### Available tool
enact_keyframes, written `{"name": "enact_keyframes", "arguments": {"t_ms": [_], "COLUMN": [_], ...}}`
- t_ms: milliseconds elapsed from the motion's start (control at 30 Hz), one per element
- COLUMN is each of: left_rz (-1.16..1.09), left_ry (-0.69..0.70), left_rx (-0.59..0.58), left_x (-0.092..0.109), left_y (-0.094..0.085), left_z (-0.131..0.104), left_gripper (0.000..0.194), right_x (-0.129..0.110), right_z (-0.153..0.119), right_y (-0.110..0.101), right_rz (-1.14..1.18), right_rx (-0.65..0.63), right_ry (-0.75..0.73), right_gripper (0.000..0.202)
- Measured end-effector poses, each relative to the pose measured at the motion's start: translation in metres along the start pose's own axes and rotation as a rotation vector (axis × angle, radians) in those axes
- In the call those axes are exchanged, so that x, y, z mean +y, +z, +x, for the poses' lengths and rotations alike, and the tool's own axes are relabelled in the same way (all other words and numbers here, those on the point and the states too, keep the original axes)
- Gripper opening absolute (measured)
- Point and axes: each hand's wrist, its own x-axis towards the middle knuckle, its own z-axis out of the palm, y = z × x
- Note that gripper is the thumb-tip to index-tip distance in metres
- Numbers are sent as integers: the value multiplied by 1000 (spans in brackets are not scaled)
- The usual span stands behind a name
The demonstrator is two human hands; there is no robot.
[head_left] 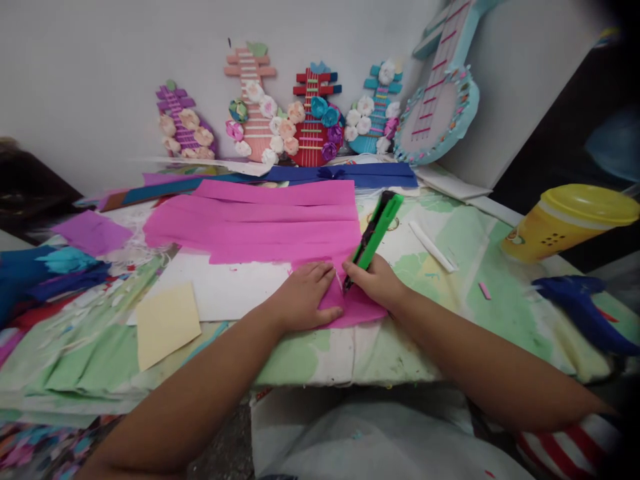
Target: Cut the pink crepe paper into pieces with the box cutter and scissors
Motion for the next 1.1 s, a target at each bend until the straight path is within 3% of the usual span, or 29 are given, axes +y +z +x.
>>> {"name": "enact_keyframes", "arguments": {"t_ms": [100,267,433,1100], "left_rz": [10,4,-1,10], "left_ry": [-1,7,4,9], "left_rx": [-6,11,8,3], "left_x": [0,0,1,1], "left_y": [0,0,-1,-2], "left_z": [0,0,0,0], "left_gripper": [72,69,69,70], "right_x": [-2,-6,-4,-3], "right_z": [-1,-5,-5,-4], "right_y": [-3,-3,-1,1], "right_rz": [26,-78,-120,-129], "right_rx": [38,-70,-129,-128], "right_ry": [-32,-78,-33,-17], "right_gripper": [26,24,24,26]}}
